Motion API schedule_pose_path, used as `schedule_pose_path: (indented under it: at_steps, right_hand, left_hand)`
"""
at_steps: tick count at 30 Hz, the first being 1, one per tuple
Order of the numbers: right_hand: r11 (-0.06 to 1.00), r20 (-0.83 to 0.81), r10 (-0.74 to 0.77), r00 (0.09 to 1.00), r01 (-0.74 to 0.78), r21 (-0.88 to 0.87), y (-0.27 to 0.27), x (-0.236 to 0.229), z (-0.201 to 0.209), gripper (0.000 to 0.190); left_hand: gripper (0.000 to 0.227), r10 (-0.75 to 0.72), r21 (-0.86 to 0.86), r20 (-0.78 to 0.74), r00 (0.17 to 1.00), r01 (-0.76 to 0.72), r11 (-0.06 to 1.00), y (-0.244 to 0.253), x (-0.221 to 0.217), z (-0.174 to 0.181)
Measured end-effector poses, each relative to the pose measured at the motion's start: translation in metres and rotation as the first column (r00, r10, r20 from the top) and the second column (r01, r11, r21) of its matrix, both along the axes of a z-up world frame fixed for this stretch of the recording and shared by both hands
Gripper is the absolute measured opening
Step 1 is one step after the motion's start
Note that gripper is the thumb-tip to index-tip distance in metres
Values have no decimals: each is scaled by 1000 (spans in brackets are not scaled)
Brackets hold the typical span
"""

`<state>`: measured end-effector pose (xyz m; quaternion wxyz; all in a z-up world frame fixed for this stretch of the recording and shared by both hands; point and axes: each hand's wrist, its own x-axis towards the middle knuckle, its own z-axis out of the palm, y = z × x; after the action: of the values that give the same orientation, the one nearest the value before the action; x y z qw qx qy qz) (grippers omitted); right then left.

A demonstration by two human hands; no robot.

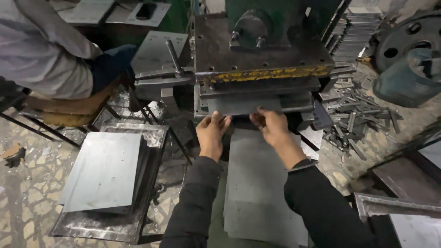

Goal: Process metal sheets by inserting them into a stamping press machine one by one.

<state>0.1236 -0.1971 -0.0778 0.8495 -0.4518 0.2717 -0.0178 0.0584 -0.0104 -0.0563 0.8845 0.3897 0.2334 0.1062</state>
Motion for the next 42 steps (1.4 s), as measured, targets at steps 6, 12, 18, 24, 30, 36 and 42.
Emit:
schedule_pose_path:
  at_steps: [6,12,18,24,30,36,42]
  right_hand:
    - [993,39,46,998,-41,-108,2,-13,10,35]
    - [990,14,-82,997,83,-112,-22,-5,2,65]
    - [1000,32,-21,999,21,0,-33,-16,23,39]
    - [999,37,-33,999,33,17,-32,-16,21,41]
    - [1000,40,-15,999,14,25,-34,-15,16,35]
    - [1000,63,5,998,-6,19,-30,-19,26,38]
    - [998,66,64,996,-65,23,-30,-24,30,26]
  left_hand:
    - [42,35,-44,12,999,-34,998,-2,11,-18]
    - [64,11,-35,-54,998,-13,999,-31,7,3]
    - [67,11,-32,16,1000,-11,999,-38,-4,15]
    - [36,12,-14,13,1000,-12,1000,-39,-1,10]
    - [31,-8,27,42,999,7,1000,-37,-4,10]
    - [50,-27,9,17,999,27,1000,-35,-3,10]
    - [47,-98,65,1,995,98,993,-29,-5,8]
